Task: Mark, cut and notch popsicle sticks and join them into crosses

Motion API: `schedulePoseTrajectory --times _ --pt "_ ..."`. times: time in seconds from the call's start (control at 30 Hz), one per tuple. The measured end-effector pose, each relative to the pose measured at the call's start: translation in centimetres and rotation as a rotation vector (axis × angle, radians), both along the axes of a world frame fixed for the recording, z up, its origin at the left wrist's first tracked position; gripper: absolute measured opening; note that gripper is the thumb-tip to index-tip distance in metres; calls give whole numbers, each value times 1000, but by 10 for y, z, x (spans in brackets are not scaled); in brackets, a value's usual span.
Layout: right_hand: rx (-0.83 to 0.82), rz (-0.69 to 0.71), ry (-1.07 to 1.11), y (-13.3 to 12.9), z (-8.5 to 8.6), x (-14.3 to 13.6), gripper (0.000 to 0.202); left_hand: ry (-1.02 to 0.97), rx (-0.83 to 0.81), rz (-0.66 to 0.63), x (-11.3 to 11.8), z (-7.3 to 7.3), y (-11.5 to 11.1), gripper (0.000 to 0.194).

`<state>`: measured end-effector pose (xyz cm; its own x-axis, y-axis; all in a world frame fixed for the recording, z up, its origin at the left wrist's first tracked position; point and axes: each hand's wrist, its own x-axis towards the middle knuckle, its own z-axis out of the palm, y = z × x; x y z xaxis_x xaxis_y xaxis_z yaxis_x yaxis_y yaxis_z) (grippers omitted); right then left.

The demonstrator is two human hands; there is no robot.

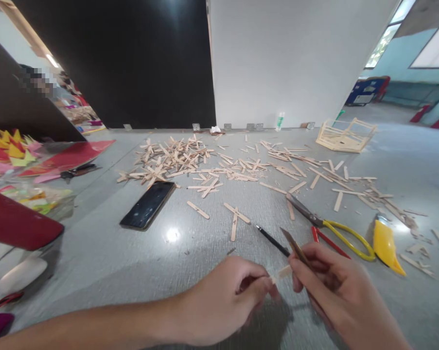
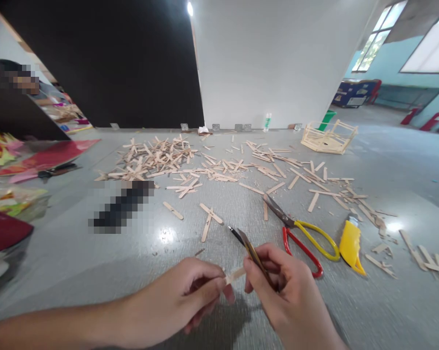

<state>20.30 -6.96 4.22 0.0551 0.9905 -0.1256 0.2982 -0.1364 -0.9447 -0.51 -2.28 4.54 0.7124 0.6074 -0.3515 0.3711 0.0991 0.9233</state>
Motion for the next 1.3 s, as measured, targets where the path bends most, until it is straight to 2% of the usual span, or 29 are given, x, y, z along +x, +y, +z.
schedulePoseTrajectory --times 0.13,0.27,0.4,0.53,0.67,0.73,0.87,1.0,1.17,1.3 --pt "-57 -29 39 -5 5 -7 35 5 222 105 1 2 -4 26" --pt "10 10 12 -8 0 -6 30 64 300 153 2 2 -7 23" --pt "128 83 -46 -10 -5 -6 26 85 285 167 4 0 -6 25" --pt "157 26 -110 -12 -7 -8 29 20 222 196 4 -2 -5 23" --pt "160 44 -129 -14 -9 -10 26 -33 98 221 3 -5 -7 22" --pt "176 45 -126 -14 -10 -11 26 -45 122 243 3 -6 -9 19" --pt "188 42 -115 -16 -13 -14 27 -3 319 270 5 -7 -11 10" --pt "133 6 -60 -18 -12 -17 32 16 490 266 4 -10 -13 13" --pt "-86 -69 96 -21 -9 -21 43 -129 869 297 2 -21 -15 15" --pt "-103 -103 119 -21 -12 -23 43 -91 1147 266 0 -24 -17 20"
